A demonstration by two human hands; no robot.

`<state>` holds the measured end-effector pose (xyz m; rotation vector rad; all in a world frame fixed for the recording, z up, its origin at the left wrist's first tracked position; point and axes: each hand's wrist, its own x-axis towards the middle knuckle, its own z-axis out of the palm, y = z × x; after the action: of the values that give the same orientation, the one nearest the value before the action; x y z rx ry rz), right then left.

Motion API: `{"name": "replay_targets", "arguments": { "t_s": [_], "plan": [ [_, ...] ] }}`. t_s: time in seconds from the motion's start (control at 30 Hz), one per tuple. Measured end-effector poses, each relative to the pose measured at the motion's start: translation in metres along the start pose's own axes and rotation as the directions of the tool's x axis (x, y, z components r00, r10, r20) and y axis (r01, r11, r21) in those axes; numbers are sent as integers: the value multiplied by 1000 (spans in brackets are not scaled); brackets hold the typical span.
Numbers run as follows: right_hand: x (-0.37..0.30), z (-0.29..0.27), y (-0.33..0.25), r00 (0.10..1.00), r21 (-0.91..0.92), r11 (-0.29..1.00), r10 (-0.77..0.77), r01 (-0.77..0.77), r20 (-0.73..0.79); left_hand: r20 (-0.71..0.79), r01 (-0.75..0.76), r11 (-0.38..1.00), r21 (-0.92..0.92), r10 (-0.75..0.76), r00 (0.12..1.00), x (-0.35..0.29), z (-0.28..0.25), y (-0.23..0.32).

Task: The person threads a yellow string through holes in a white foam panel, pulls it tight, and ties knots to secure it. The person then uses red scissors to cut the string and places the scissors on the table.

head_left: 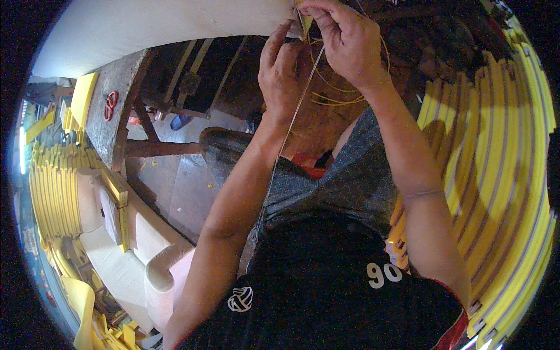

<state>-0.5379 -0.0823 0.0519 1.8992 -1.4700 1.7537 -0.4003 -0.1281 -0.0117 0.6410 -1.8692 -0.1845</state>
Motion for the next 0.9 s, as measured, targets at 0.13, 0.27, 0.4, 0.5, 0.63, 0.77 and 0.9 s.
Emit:
{"name": "replay_targets", "arguments": {
  "t_s": [0.13, 0.27, 0.4, 0.5, 0.63, 0.77, 0.9],
  "plan": [
    [3, -4, -2, 998, 7, 1000, -15, 14, 59, -7, -18, 1000, -8, 18, 1000, 2, 0, 3],
    [6, -9, -1, 986, -42, 999, 9, -2, 166, 10, -9, 1000, -10, 9, 1000, 2, 0, 3],
    [12, -14, 3, 967, -94, 992, -57, 82, 249, 11, -8, 1000, -22, 8, 1000, 0, 1, -1],
    [23, -21, 2, 946, -104, 992, -31, 68, 323, 21, -59, 998, -11, 59, 998, 2, 1, -3],
    [40, -26, -13, 913, -71, 987, 158, -141, 376, 65, 26, 1000, -15, -25, 998, -1, -3, 0],
    [49, -29, -19, 930, -35, 999, 48, -38, 365, 19, -35, 999, 28, 35, 999, -1, 0, -2],
    [53, -25, -15, 937, -12, 996, -75, 84, 340, -7, -33, 999, 0, 33, 999, -2, 2, 3]
  ]
}}
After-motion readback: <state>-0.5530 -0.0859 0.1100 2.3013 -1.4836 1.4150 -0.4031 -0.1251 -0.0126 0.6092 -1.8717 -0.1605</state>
